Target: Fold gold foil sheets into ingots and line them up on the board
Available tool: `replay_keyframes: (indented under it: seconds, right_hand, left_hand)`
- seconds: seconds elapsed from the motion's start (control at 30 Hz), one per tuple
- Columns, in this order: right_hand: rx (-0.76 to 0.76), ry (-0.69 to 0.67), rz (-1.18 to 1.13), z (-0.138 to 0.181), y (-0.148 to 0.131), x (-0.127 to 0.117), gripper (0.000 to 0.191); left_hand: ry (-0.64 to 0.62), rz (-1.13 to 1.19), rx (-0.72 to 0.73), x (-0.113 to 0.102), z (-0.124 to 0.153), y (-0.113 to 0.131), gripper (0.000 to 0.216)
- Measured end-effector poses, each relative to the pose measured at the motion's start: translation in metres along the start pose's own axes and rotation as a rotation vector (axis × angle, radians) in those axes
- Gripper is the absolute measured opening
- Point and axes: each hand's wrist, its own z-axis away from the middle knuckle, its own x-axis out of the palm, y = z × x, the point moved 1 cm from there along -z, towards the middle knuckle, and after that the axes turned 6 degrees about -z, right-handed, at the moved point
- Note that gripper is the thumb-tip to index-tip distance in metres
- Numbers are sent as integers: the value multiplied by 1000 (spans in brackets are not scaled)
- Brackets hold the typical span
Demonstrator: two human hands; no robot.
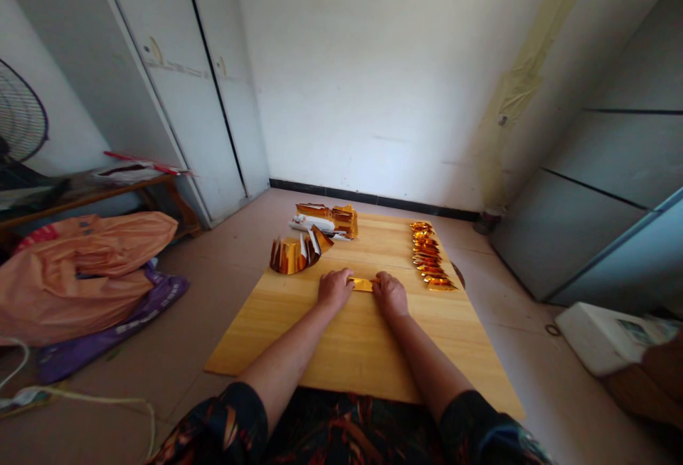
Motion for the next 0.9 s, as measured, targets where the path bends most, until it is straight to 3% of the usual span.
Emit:
replay_keyframes:
  seconds: [0.53, 0.67, 0.8, 0.9]
  right_hand:
    - [-19, 7, -19, 0, 2, 2, 20]
    - [-82, 40, 12, 2, 1, -2, 18]
    - [-148, -18, 124, 4, -2, -2, 23]
    - [-85, -85, 123, 0, -3, -3, 23]
  left_hand:
    - [-21, -77, -2, 0, -1, 3, 28]
    - [29, -112, 80, 2, 5, 5, 17]
    - [71, -160, 222, 1, 8, 9, 20]
    - [40, -156, 319, 0, 6, 9, 22]
